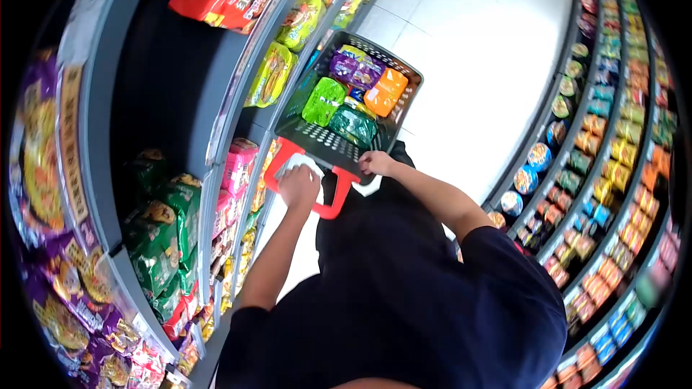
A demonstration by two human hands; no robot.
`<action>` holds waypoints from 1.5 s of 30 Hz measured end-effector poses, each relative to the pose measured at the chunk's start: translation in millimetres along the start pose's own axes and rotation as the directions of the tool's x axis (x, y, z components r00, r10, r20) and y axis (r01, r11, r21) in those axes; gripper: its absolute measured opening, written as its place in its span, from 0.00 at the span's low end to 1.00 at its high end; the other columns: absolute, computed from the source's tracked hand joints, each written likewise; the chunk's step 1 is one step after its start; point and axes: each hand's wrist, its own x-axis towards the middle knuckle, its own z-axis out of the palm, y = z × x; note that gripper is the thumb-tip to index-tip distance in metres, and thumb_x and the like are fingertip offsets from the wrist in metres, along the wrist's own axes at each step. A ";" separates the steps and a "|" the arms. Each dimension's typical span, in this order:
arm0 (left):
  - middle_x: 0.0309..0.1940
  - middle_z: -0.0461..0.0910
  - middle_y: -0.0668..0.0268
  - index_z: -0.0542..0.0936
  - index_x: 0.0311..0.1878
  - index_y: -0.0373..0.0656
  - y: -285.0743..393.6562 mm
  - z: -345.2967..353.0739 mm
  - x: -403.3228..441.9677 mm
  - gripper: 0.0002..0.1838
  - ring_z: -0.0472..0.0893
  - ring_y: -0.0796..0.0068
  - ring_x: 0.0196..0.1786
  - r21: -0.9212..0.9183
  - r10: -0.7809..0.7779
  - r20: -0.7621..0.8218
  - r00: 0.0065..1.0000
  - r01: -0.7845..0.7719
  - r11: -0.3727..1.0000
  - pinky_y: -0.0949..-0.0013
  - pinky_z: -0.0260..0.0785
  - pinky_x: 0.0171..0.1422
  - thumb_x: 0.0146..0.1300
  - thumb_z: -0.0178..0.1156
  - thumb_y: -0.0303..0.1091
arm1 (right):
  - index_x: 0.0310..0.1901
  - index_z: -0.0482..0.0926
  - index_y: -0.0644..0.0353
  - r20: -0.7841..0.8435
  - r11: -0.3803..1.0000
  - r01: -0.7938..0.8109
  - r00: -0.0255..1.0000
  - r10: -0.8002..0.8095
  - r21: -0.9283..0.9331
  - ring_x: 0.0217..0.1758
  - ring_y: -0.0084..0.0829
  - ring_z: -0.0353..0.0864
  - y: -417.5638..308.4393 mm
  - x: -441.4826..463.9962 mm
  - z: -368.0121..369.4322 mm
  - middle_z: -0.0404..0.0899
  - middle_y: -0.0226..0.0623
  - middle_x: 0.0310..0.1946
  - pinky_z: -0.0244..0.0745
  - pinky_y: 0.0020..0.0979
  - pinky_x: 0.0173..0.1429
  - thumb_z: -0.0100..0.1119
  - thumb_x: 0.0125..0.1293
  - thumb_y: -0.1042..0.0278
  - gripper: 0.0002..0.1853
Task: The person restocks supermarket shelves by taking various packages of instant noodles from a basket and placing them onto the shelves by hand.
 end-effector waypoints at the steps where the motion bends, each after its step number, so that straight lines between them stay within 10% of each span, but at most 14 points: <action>1: 0.31 0.81 0.66 0.81 0.30 0.48 -0.7 1.7 -0.7 0.09 0.80 0.62 0.40 0.023 0.005 -0.024 1.000 -0.005 1.000 0.58 0.68 0.50 0.60 0.55 0.39 | 0.46 0.83 0.62 0.020 0.974 0.041 0.999 -0.037 -0.223 0.43 0.38 0.86 -1.8 17.6 -28.5 0.85 0.44 0.40 0.80 0.36 0.51 0.58 0.58 0.62 0.17; 6: 0.31 0.79 0.69 0.80 0.32 0.49 6.0 -1.1 3.3 0.03 0.78 0.66 0.41 0.002 -0.063 -0.041 0.997 0.063 0.998 0.62 0.68 0.51 0.57 0.59 0.33 | 0.48 0.83 0.60 -0.066 0.512 -0.077 0.997 0.040 -0.855 0.55 0.47 0.81 -4.0 129.7 -170.2 0.81 0.46 0.53 0.76 0.42 0.60 0.50 0.59 0.66 0.18; 8: 0.33 0.80 0.70 0.80 0.31 0.49 8.3 -3.4 3.5 0.01 0.78 0.67 0.42 -0.025 -0.085 -0.048 0.995 0.084 0.996 0.62 0.67 0.51 0.56 0.60 0.31 | 0.54 0.80 0.58 -0.356 0.609 -0.357 0.926 0.129 -0.708 0.60 0.44 0.79 -22.7 150.5 -206.9 0.78 0.45 0.58 0.76 0.41 0.61 0.55 0.59 0.70 0.20; 13: 0.40 0.80 0.72 0.80 0.33 0.49 9.3 -4.6 8.9 0.06 0.78 0.70 0.47 -0.039 -0.121 -0.036 0.992 0.119 0.992 0.62 0.68 0.53 0.52 0.62 0.27 | 0.63 0.65 0.59 -0.326 0.581 -0.219 0.941 -0.085 -0.784 0.63 0.45 0.74 -1.1 245.5 -233.9 0.70 0.50 0.64 0.74 0.44 0.62 0.49 0.67 0.66 0.23; 23: 0.37 0.83 0.71 0.81 0.32 0.48 6.6 -3.8 14.0 0.14 0.80 0.71 0.43 -0.068 -0.130 0.030 0.991 0.132 0.989 0.65 0.68 0.47 0.43 0.55 0.18 | 0.51 0.78 0.55 -0.462 0.596 -0.353 0.886 -0.035 -0.721 0.56 0.46 0.79 15.3 300.4 -217.5 0.81 0.45 0.51 0.77 0.43 0.57 0.50 0.68 0.43 0.24; 26: 0.37 0.83 0.71 0.81 0.33 0.48 6.7 -1.7 13.7 0.13 0.81 0.71 0.44 -0.078 -0.136 0.030 0.990 0.138 0.987 0.65 0.68 0.47 0.44 0.55 0.19 | 0.48 0.81 0.52 -0.284 0.462 -0.240 0.958 -0.029 -0.854 0.51 0.46 0.82 14.8 297.2 -215.8 0.83 0.43 0.47 0.78 0.44 0.55 0.50 0.68 0.47 0.20; 27: 0.37 0.83 0.71 0.81 0.33 0.48 7.2 -2.9 14.5 0.13 0.81 0.71 0.44 -0.080 -0.137 0.044 0.990 0.141 0.987 0.65 0.68 0.47 0.44 0.56 0.19 | 0.49 0.83 0.54 -0.258 0.459 -0.241 0.966 0.027 -0.855 0.54 0.41 0.82 7.5 295.2 -213.4 0.83 0.41 0.49 0.78 0.40 0.56 0.69 0.55 0.52 0.22; 37: 0.37 0.82 0.69 0.81 0.34 0.46 8.2 -7.2 18.2 0.11 0.80 0.68 0.42 -0.084 -0.124 0.030 0.992 0.126 0.988 0.65 0.69 0.45 0.46 0.59 0.22 | 0.34 0.85 0.58 -0.043 0.472 0.083 0.967 -0.251 -0.878 0.40 0.48 0.84 -64.6 210.1 -181.4 0.84 0.49 0.34 0.79 0.44 0.47 0.51 0.64 0.53 0.18; 41: 0.36 0.82 0.68 0.81 0.34 0.46 11.6 -12.2 21.4 0.08 0.80 0.66 0.42 -0.069 -0.133 0.013 0.991 0.133 0.989 0.63 0.69 0.45 0.49 0.61 0.26 | 0.24 0.82 0.58 0.096 0.423 0.392 0.816 -0.570 -0.817 0.26 0.46 0.81 -111.6 108.5 -159.5 0.80 0.44 0.22 0.76 0.46 0.34 0.56 0.60 0.56 0.15; 45: 0.45 0.80 0.61 0.76 0.49 0.43 16.9 -21.7 24.3 0.18 0.79 0.58 0.45 -0.155 -0.144 -0.127 0.981 0.124 0.980 0.57 0.70 0.49 0.55 0.62 0.33 | 0.26 0.81 0.58 0.278 0.643 0.519 0.852 -0.444 -0.563 0.29 0.47 0.80 -174.5 -20.4 -137.8 0.79 0.43 0.24 0.76 0.44 0.37 0.62 0.59 0.58 0.12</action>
